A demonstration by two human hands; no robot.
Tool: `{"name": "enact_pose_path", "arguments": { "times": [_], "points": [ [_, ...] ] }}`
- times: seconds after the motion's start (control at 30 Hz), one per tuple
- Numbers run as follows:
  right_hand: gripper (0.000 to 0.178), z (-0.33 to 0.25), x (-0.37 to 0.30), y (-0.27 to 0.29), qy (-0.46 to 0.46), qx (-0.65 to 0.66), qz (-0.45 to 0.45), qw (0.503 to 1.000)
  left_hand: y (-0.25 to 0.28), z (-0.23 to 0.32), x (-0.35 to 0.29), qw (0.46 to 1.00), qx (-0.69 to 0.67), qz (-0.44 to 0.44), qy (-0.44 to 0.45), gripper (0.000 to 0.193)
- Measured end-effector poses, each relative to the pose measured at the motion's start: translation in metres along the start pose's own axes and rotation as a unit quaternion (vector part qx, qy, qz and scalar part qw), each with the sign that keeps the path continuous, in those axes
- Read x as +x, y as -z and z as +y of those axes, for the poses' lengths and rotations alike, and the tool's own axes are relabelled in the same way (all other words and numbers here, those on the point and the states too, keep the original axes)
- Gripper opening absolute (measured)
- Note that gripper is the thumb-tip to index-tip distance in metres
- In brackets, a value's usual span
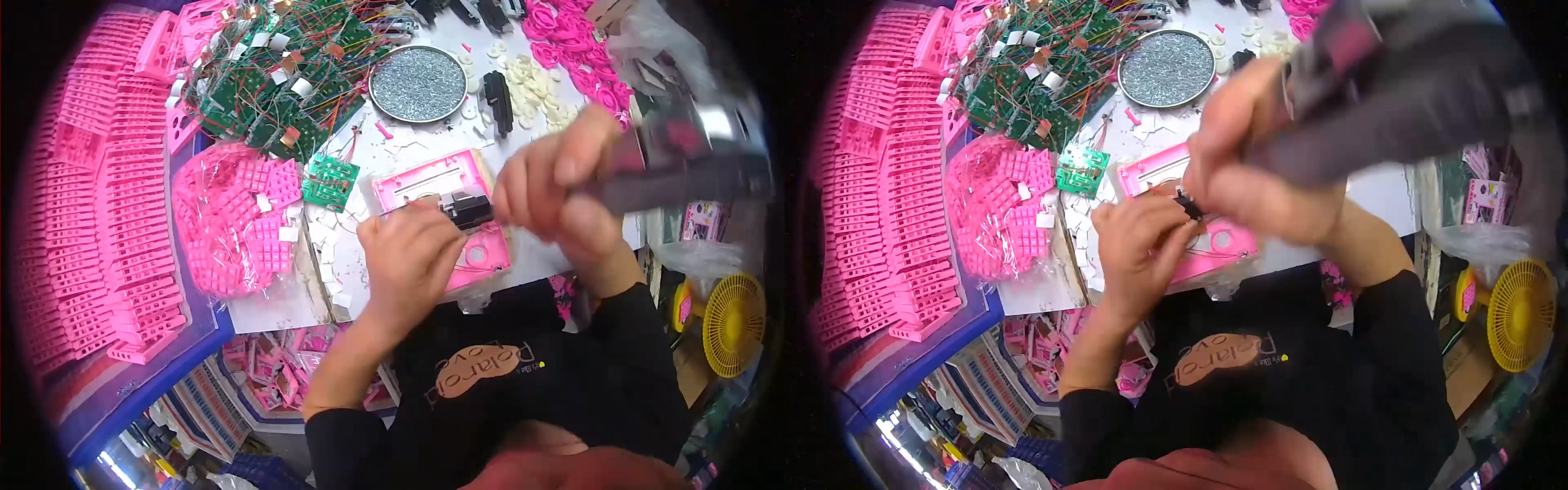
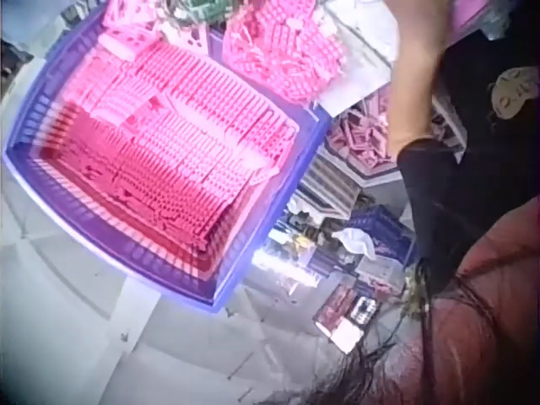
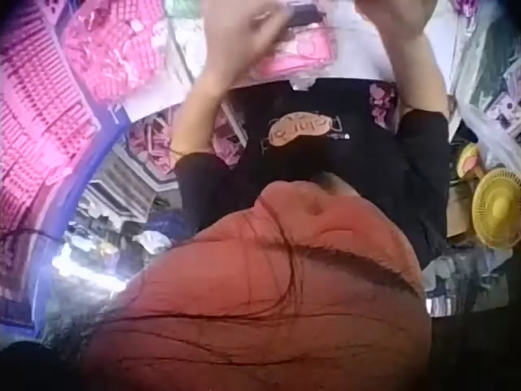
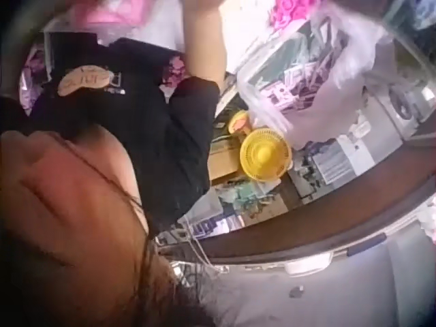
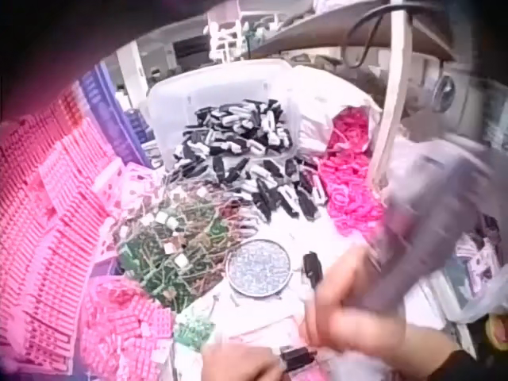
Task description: Manually assemble parts of a pink plastic toy and glue components together.
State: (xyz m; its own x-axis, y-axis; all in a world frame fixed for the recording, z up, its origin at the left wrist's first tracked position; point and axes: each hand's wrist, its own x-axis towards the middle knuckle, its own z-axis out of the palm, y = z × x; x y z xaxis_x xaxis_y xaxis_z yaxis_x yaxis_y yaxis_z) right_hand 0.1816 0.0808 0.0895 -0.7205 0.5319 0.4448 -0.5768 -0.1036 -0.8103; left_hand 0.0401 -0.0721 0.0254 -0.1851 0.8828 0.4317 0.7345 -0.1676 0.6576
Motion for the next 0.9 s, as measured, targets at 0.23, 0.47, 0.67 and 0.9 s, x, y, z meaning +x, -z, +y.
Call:
{"name": "enact_pose_path", "arguments": {
  "times": [0.23,0.47,0.67,0.9],
  "points": [
    [0.027,-0.001,0.000,-0.022,0.009,0.024,-0.042,0.999,-0.011,-0.002,-0.016,0.999,-0.022,0.042,0.024,0.021],
    [0.027,0.009,-0.011,-0.014,0.016,-0.081,-0.064,0.995,-0.017,-0.007,-0.014,0.996,-0.046,0.082,-0.006,0.019],
    [0.029,0.016,-0.006,-0.013,0.012,-0.028,-0.045,0.999,-0.007,-0.008,-0.016,0.993,0.063,0.077,0.063,0.040],
    [0.030,0.037,-0.006,0.001,0.017,-0.200,-0.071,0.977,-0.012,-0.023,-0.024,0.987,0.151,0.036,0.028,0.044]
  ]
}}
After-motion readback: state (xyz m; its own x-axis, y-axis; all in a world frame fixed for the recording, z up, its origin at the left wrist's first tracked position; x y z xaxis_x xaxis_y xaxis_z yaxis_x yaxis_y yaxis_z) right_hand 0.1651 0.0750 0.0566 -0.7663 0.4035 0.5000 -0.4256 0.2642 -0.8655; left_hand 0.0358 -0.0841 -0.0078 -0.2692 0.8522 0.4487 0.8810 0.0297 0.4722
